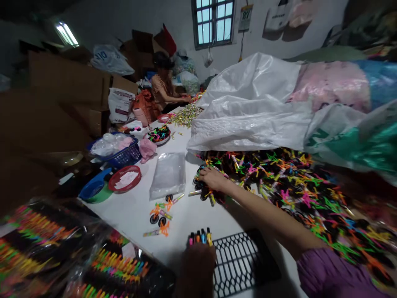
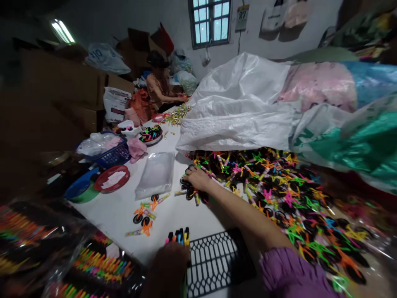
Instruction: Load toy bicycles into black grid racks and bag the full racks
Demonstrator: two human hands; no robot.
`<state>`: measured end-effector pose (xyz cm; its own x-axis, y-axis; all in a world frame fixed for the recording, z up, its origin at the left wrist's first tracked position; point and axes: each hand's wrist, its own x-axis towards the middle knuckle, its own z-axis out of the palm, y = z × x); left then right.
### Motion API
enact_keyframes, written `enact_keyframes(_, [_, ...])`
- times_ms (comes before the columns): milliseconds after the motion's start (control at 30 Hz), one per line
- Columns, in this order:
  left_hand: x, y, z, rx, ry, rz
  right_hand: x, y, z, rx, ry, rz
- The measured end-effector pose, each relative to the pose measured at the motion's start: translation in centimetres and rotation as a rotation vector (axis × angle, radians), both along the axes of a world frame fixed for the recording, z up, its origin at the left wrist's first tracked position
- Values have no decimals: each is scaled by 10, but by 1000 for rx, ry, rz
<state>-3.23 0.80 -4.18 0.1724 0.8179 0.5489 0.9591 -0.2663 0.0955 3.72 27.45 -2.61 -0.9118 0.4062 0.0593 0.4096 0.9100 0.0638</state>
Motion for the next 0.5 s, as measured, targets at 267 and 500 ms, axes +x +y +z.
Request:
enact_keyframes(267, [8,-10,21,-63,-111,-73,28,-69,46,116,132,-78])
enact_keyframes(500, [4,-15,52,-300,319,1,52,-137,-37,61,510,74])
